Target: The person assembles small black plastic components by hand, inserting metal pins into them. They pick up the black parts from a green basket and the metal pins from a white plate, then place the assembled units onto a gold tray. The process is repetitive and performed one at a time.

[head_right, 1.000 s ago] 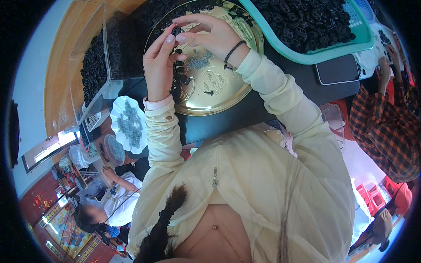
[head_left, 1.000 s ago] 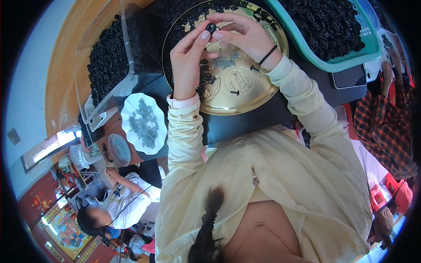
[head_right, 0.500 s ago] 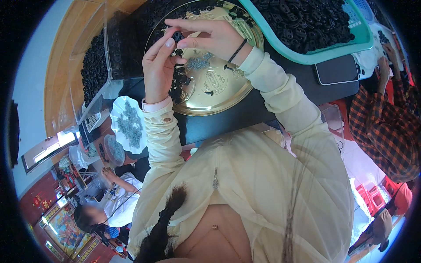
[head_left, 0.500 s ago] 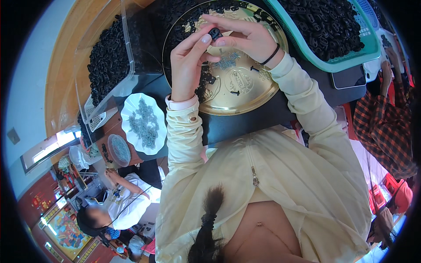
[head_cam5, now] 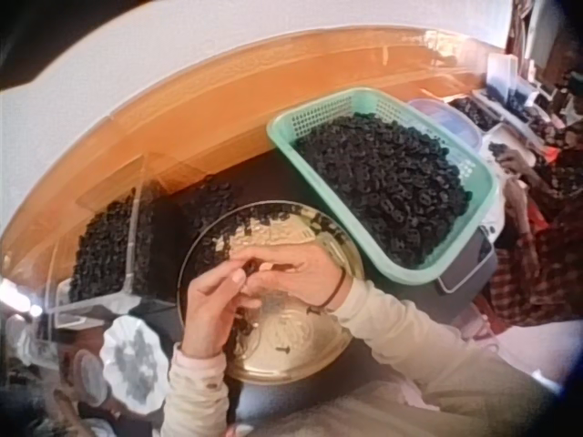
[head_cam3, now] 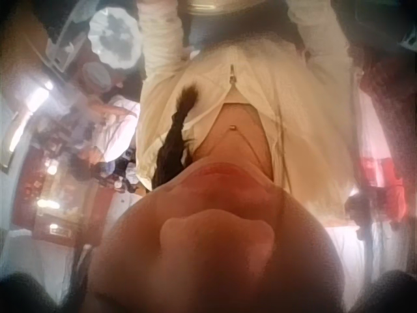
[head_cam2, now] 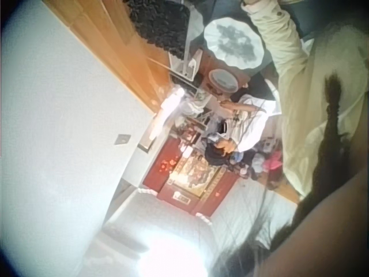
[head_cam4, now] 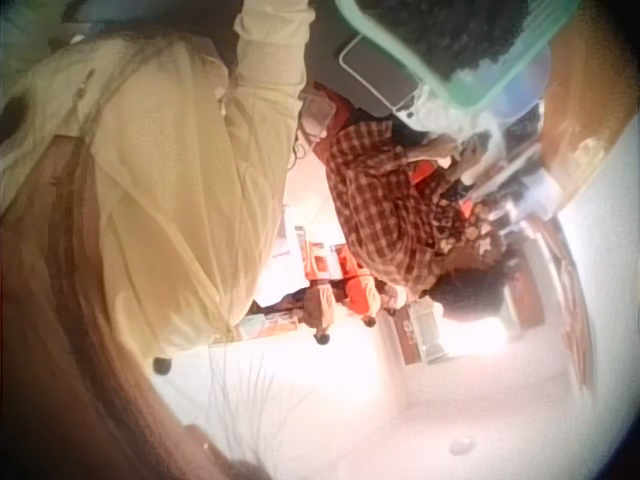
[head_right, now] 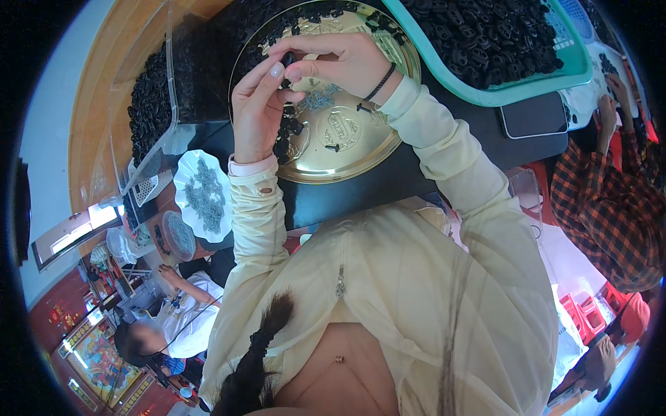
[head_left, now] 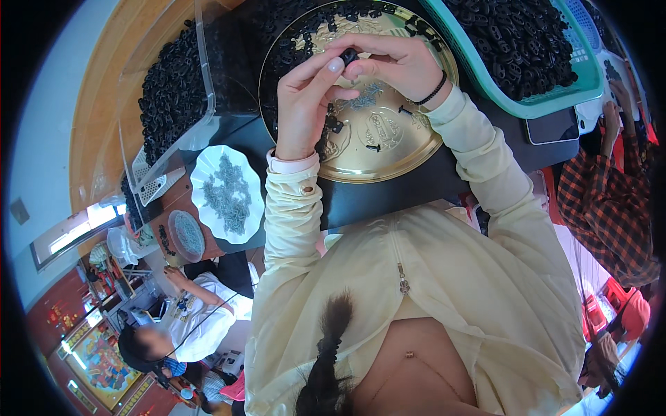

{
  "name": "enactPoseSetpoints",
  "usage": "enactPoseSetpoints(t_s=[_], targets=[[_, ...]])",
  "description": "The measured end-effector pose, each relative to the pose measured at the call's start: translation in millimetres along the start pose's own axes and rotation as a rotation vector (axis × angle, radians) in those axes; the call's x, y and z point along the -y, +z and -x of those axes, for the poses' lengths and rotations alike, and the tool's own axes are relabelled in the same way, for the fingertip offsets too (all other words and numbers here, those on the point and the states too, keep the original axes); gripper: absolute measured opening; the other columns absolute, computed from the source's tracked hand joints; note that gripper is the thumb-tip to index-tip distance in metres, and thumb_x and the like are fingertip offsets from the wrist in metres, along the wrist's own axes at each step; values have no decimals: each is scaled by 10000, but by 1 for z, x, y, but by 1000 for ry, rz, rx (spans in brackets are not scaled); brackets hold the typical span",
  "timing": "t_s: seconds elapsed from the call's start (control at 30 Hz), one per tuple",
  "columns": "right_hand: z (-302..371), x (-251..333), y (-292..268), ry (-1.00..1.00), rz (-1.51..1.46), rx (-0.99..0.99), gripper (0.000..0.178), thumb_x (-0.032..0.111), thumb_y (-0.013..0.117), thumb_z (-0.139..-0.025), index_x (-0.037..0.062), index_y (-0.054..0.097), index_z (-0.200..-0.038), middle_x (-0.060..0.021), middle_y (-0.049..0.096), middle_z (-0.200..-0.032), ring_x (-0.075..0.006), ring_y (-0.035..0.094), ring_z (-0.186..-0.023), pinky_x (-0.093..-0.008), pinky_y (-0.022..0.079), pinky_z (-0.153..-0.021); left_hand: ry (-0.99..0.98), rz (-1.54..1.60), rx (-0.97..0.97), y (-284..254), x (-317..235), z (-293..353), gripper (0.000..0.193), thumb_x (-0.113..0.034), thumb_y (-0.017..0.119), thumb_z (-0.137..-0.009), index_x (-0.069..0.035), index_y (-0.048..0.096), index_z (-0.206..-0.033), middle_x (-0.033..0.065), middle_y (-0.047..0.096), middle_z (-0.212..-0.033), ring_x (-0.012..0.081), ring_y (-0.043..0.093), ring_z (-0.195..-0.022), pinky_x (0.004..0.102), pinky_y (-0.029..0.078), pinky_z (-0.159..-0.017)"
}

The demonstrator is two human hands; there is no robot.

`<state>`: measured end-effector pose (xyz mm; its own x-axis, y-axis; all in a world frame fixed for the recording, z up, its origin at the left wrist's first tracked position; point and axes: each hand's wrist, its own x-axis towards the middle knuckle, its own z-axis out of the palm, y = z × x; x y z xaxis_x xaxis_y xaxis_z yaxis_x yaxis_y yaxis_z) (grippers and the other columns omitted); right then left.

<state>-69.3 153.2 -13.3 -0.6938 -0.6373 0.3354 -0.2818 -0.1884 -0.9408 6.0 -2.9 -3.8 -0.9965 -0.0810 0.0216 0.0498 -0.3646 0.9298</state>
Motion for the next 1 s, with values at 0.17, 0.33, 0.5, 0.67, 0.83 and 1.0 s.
enactPoseSetpoints(t_s=[0.17,0.33,0.5,0.67,0.83,1.0], targets=[[-1,-3,-1,-15,-4,-11,351,115,634,-832,62,591,-1176,-32,653,-1006,-72,610,-834,-200,484,-765,-10,5,-13,4,-2,1,287,-73,525,-901,51,548,-1158,123,615,-1020,138,613,-823,242,567,-650],[-1,-6,-2,-23,-22,-32,344,127,627,-841,60,591,-1177,-36,649,-1018,-74,608,-851,-207,487,-771,-24,25,-19,11,-2,1,299,-86,534,-900,50,544,-1166,107,621,-981,126,609,-818,230,561,-649],[-2,8,-5,-40,161,-104,328,141,596,-866,67,584,-1185,-33,649,-1022,-98,613,-862,-226,490,-785,29,-114,-94,21,-13,-3,291,-133,523,-916,29,510,-1157,124,628,-973,144,630,-819,224,549,-625],[-7,18,-7,5,-586,-313,454,323,478,-893,70,460,-1270,-54,614,-1111,-139,613,-848,-253,501,-749,33,-184,-164,5,-20,-8,261,-177,529,-920,-15,506,-1123,128,644,-989,125,633,-758,210,508,-583],[-11,21,-15,80,-1067,-263,773,634,269,-871,61,265,-1390,-142,500,-1285,-205,622,-881,-310,522,-718,3,-720,-326,-27,-9,-20,209,-208,604,-868,-60,645,-1010,38,671,-947,70,562,-626,174,421,-538],[-10,15,-14,233,-893,-495,577,489,374,-939,63,384,-1327,-36,609,-951,-110,549,-727,-247,449,-696,456,-1381,-178,-46,10,-53,190,-215,626,-818,-134,691,-977,73,651,-907,205,622,-749,286,482,-652]])
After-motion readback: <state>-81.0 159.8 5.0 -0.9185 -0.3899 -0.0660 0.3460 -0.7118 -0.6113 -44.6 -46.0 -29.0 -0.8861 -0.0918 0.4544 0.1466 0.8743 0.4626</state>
